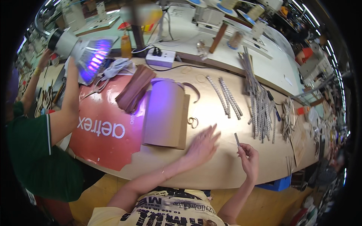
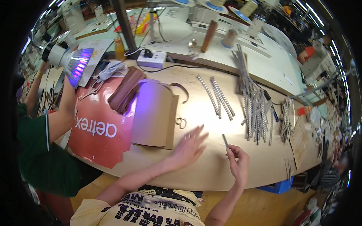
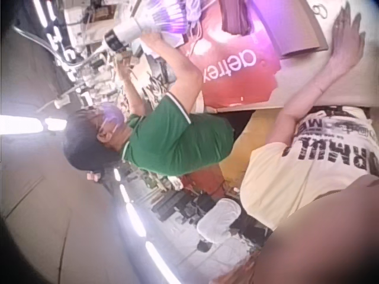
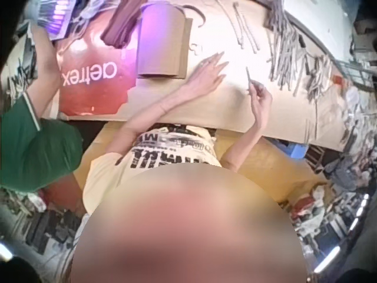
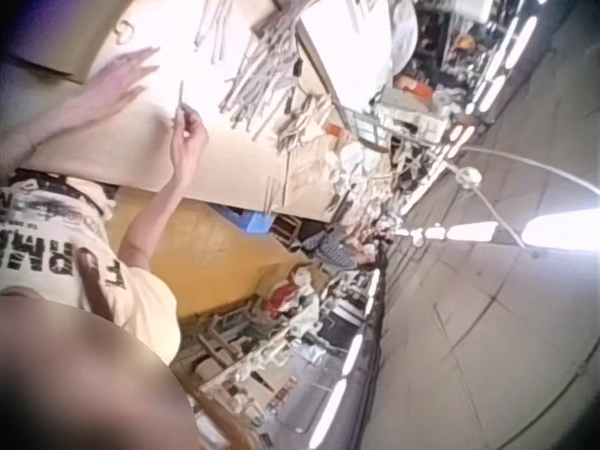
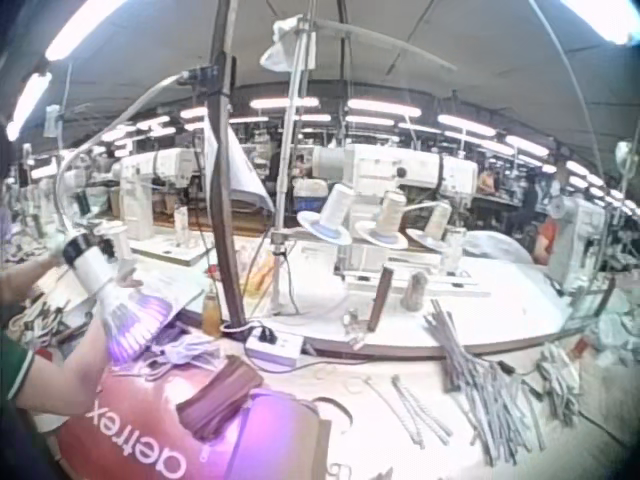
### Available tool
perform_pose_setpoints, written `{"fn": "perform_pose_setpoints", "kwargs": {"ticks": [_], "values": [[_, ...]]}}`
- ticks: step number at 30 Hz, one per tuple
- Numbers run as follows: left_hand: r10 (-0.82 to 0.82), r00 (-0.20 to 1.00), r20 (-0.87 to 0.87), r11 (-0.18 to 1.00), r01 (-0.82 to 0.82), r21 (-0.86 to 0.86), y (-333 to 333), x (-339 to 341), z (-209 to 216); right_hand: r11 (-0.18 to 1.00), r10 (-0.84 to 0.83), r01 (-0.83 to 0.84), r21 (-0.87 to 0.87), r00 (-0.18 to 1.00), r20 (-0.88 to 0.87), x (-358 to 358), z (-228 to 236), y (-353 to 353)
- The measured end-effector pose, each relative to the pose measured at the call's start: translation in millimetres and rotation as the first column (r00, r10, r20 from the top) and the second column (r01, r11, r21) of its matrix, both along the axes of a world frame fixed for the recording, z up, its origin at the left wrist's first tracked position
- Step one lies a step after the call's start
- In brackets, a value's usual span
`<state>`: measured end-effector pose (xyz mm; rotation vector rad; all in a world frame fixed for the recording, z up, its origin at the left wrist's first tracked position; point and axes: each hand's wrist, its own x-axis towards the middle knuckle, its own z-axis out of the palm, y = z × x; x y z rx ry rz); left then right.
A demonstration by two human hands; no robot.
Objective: The person repeatedly picks up braided straps, aligns them on a cardboard template, and applies glue from a bottle to secure them. The person handles multiple straps one at a time, placing each on the template and applying adhesive before moving to the next strap.
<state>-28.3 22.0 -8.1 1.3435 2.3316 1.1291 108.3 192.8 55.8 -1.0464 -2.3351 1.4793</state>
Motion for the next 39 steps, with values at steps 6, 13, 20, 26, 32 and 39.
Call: {"fn": "perform_pose_setpoints", "kwargs": {"ticks": [6, 13, 20, 26, 32, 39], "values": [[0.157, 0.932, -0.326, 0.971, -0.206, -0.119, 101.0, -75.6, -5.4, 0.991, -0.049, 0.053, 0.119, 0.998, -0.033, 11.6, 0.7, 7.1], [-0.019, 0.948, -0.319, 0.94, -0.092, -0.328, 101.6, -94.3, 12.7, 0.99, -0.138, 0.139, 0.006, 0.99, -0.027, 36.7, -11.0, 22.6], [-0.113, 0.549, 0.828, 0.805, -0.438, 0.4, 27.1, -25.9, 65.4, 0.979, -0.167, 0.136, -0.151, 0.961, -0.221, 40.5, -0.9, 16.3], [0.006, 0.146, 0.989, 0.855, -0.514, 0.071, 0.7, -8.5, 33.9, 0.979, -0.1, 0.057, -0.194, 0.971, -0.217, 26.4, 13.9, -4.3], [0.232, 0.531, 0.815, 0.929, -0.369, -0.024, -10.4, 22.5, 13.0, 0.976, -0.065, 0.061, -0.208, 0.998, -0.012, 14.0, 14.0, -30.6], [0.249, 0.962, -0.11, 0.96, -0.26, -0.105, -40.4, 29.7, 31.8, 0.961, -0.06, 0.03, -0.275, 0.993, -0.099, -17.9, -3.3, -62.3]]}}
